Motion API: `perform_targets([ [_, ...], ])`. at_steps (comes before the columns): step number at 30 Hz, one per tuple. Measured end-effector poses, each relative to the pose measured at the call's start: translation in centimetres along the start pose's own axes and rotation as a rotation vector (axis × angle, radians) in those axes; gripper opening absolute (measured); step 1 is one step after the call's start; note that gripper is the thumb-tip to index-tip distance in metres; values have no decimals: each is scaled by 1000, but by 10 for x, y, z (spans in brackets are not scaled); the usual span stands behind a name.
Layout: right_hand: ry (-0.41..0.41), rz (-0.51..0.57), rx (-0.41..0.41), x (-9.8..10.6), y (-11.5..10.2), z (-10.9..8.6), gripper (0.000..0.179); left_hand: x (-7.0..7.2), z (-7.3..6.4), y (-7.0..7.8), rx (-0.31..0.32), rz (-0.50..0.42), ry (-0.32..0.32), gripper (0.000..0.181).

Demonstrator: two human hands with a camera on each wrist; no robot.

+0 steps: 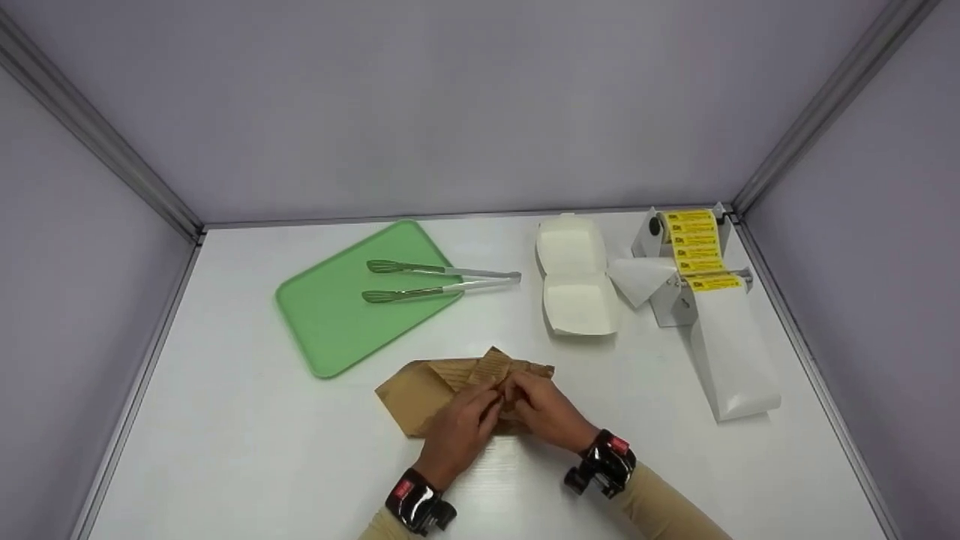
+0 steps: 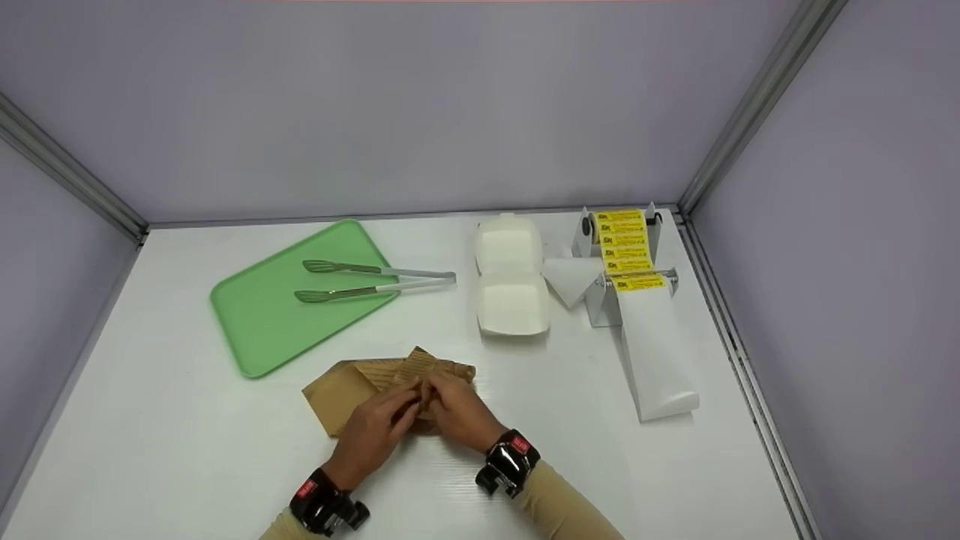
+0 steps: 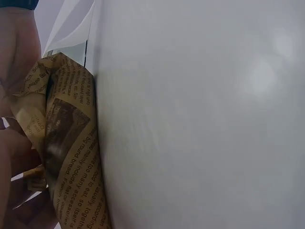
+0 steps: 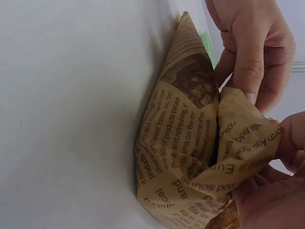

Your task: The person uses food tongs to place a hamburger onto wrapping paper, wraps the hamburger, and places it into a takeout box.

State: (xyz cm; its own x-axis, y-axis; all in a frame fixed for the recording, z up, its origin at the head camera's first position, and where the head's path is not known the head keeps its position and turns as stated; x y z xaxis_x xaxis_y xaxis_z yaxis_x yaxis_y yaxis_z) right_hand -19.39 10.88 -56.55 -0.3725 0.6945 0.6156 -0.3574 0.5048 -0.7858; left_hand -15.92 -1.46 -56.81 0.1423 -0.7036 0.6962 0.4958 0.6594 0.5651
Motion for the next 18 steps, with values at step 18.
perform_targets([
  [18,203,-46,77,29,-11,-13,19,4,12,2,53,54,-58,15],
])
Point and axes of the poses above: each hand's wrist, its own z-axis towards the middle knuckle, its own x-axis out of the back of the hand, y = z × x, the point moved 8 cm from there along z, towards the middle knuckle, and after that the axes turned 6 degrees about -z, right-handed, at the moved point
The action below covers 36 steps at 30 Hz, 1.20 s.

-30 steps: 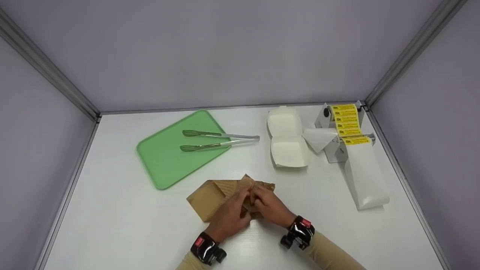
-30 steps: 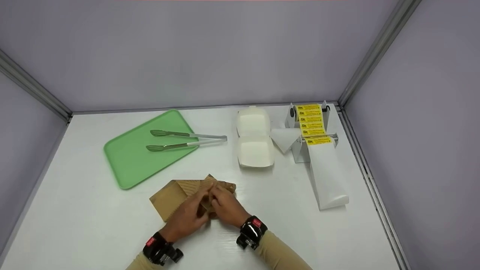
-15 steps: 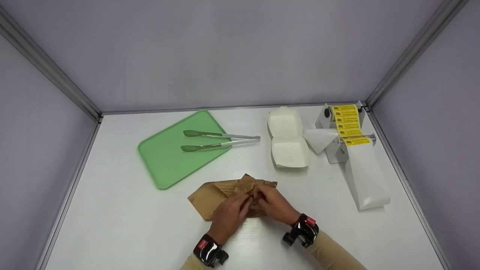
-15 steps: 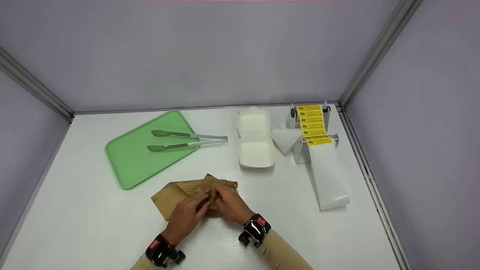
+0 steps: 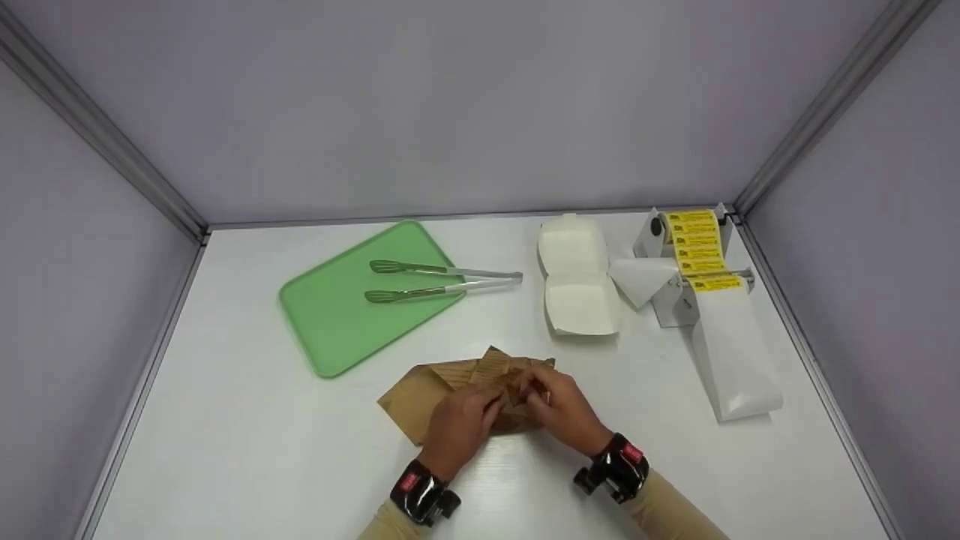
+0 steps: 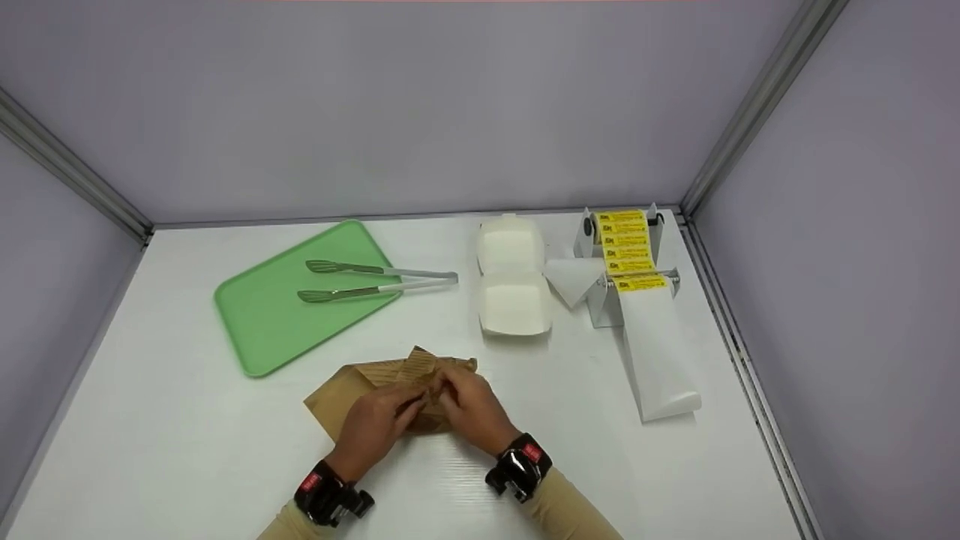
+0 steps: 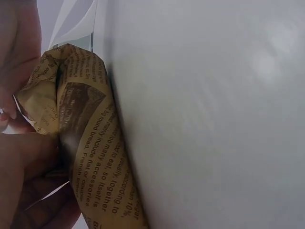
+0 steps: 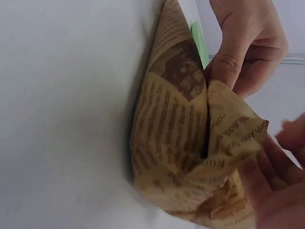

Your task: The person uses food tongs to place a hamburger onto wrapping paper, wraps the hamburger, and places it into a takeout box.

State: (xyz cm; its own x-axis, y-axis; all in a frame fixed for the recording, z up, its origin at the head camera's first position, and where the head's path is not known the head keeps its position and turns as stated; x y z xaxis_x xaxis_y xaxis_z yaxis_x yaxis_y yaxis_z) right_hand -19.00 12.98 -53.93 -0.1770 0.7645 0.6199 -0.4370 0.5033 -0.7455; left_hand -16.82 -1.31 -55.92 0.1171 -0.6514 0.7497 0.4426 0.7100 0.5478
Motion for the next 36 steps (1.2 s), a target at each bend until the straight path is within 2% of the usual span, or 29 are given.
perform_targets([
  [3,143,-210,58,13,-5,-6,17,-1,3,-1,15,-18,-23,15],
  [5,168,-369,61,15,-4,-8,23,-1,4,-2,33,-26,-36,15],
  [9,50,-575,35,0,5,-11,50,-4,6,-6,64,-51,-68,16],
  [11,-1,-631,48,-8,8,-11,54,-6,6,-6,73,-73,-83,17],
  [14,-22,-722,104,-18,9,-9,54,-7,5,-6,73,-100,-88,19],
  [19,-17,-841,173,-29,9,-6,53,-8,5,-8,72,-123,-82,22],
  [27,56,-970,332,-45,4,-4,50,-8,4,-16,92,-161,-101,28],
  [31,30,-992,364,-50,4,-3,49,-8,2,-18,95,-171,-107,30],
  [36,-2,-957,370,-52,5,-3,47,-4,-2,-21,72,-172,-115,35],
])
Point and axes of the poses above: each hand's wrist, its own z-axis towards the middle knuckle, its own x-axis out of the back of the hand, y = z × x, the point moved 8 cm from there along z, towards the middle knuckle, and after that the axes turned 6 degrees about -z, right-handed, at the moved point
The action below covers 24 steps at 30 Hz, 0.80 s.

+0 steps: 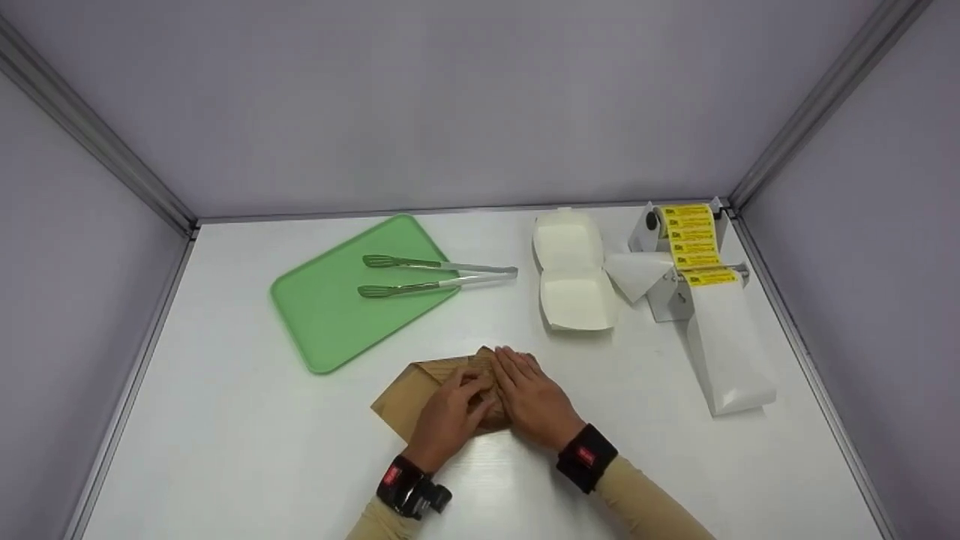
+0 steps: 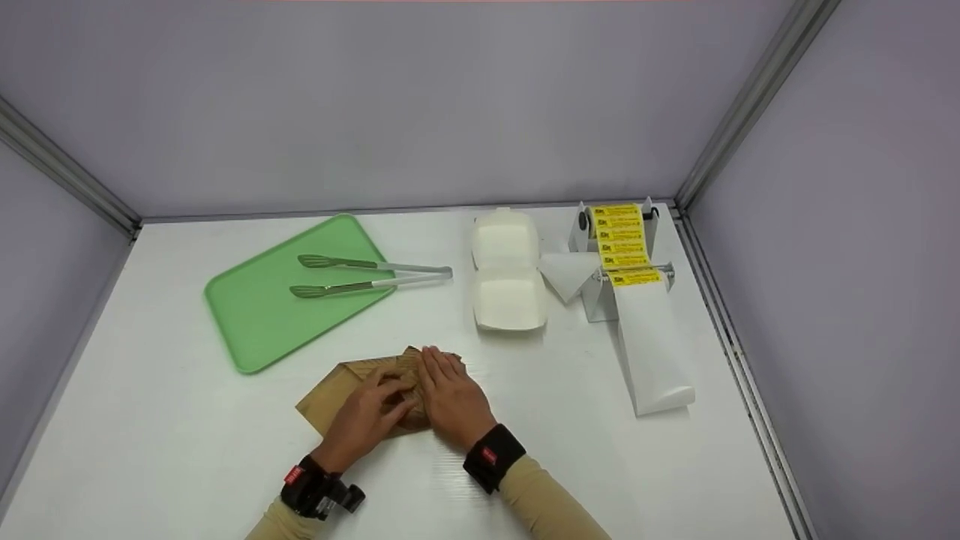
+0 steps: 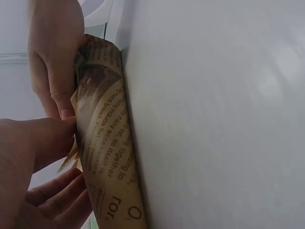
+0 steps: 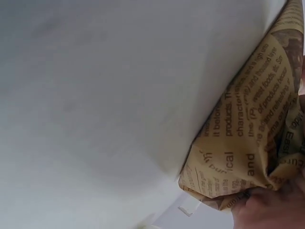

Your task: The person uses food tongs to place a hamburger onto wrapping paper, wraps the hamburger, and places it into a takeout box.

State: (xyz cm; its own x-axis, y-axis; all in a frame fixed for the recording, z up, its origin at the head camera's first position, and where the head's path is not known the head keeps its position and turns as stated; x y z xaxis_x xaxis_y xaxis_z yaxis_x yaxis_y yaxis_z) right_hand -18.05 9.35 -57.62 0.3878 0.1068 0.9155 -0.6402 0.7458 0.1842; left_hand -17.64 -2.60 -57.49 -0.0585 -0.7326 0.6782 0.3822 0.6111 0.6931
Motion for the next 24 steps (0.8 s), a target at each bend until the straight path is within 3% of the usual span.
perform_targets([
  [3,-16,20,4,-1,0,0,47,8,-4,-8,4,43,20,39],
  [6,-52,7,25,-5,-2,2,47,24,-8,-22,51,103,90,39],
  [12,-104,33,24,-9,-2,3,49,54,-23,-58,249,197,196,45],
  [16,-122,133,-30,-8,0,4,51,63,-31,-72,322,259,217,48],
  [21,-181,269,-85,-11,0,6,51,68,-36,-78,347,298,251,45],
  [24,-192,296,-92,-12,-1,7,50,70,-39,-81,370,310,258,43],
])
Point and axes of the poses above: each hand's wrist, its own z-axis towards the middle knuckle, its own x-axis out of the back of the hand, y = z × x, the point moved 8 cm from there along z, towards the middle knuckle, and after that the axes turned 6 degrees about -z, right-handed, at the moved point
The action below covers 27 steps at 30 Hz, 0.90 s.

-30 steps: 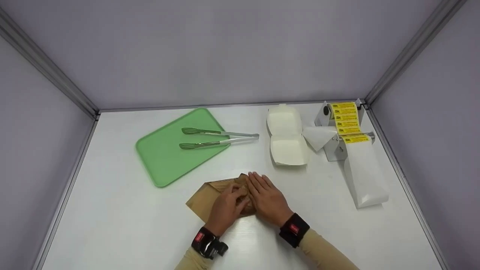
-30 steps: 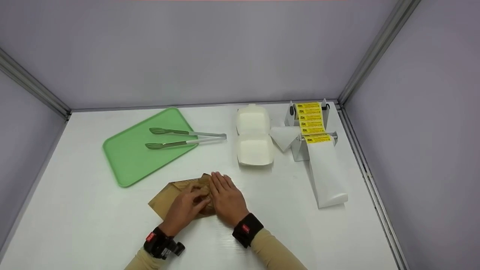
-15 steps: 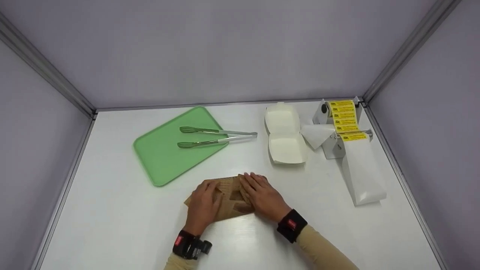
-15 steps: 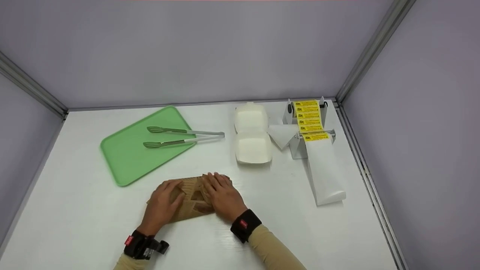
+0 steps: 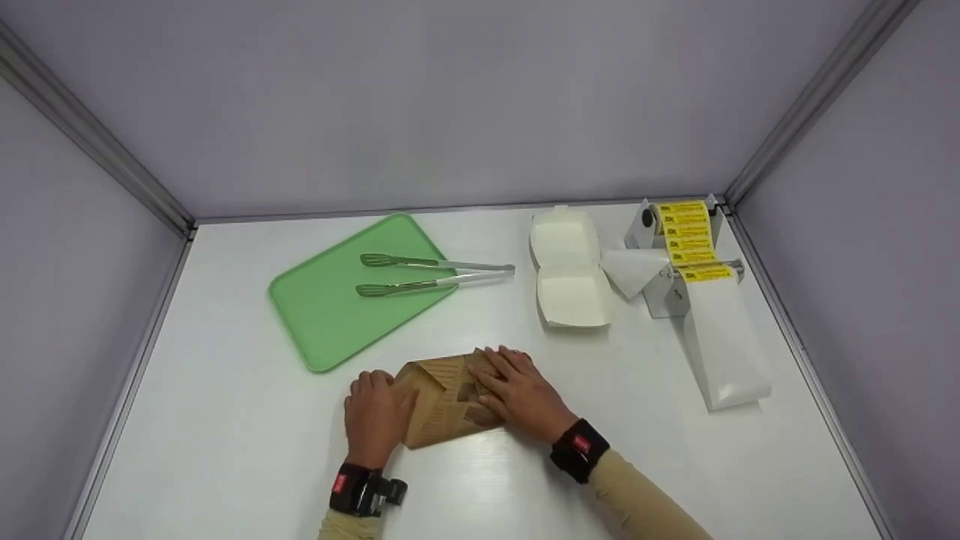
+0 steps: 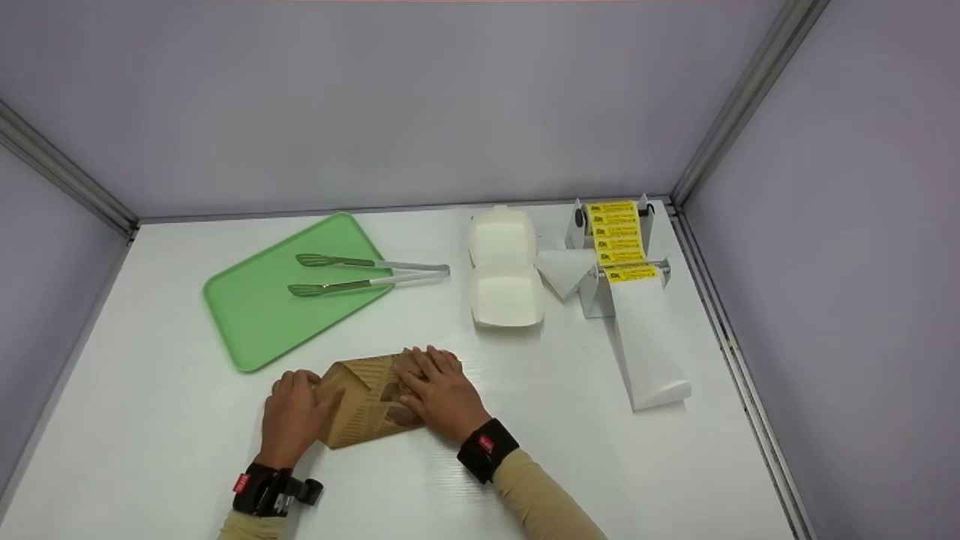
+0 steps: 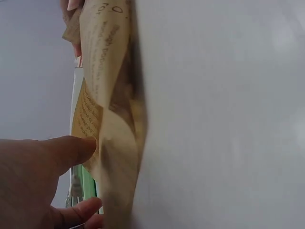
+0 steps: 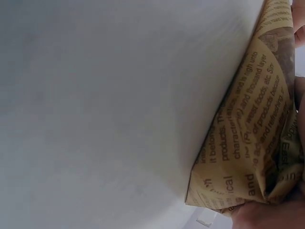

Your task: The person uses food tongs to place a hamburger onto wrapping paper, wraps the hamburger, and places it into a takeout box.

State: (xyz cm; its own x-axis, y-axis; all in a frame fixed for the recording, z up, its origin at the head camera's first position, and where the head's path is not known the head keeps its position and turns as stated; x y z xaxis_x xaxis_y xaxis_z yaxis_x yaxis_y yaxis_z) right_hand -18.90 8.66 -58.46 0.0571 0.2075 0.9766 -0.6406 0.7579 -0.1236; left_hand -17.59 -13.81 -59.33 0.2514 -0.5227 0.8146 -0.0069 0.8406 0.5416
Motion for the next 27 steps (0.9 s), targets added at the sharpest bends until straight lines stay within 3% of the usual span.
perform_targets([
  [5,32,-38,12,-1,-3,1,48,1,0,-8,52,-6,-54,45],
  [11,42,-76,21,0,-7,1,44,5,-3,-22,189,-153,-171,35],
  [15,46,-83,20,1,-8,1,41,8,-7,-26,212,-236,-209,34],
  [20,61,-91,29,-1,-8,1,40,6,-11,-30,223,-313,-201,33],
  [27,95,-117,44,1,-10,0,40,5,-13,-29,181,-431,-127,28],
])
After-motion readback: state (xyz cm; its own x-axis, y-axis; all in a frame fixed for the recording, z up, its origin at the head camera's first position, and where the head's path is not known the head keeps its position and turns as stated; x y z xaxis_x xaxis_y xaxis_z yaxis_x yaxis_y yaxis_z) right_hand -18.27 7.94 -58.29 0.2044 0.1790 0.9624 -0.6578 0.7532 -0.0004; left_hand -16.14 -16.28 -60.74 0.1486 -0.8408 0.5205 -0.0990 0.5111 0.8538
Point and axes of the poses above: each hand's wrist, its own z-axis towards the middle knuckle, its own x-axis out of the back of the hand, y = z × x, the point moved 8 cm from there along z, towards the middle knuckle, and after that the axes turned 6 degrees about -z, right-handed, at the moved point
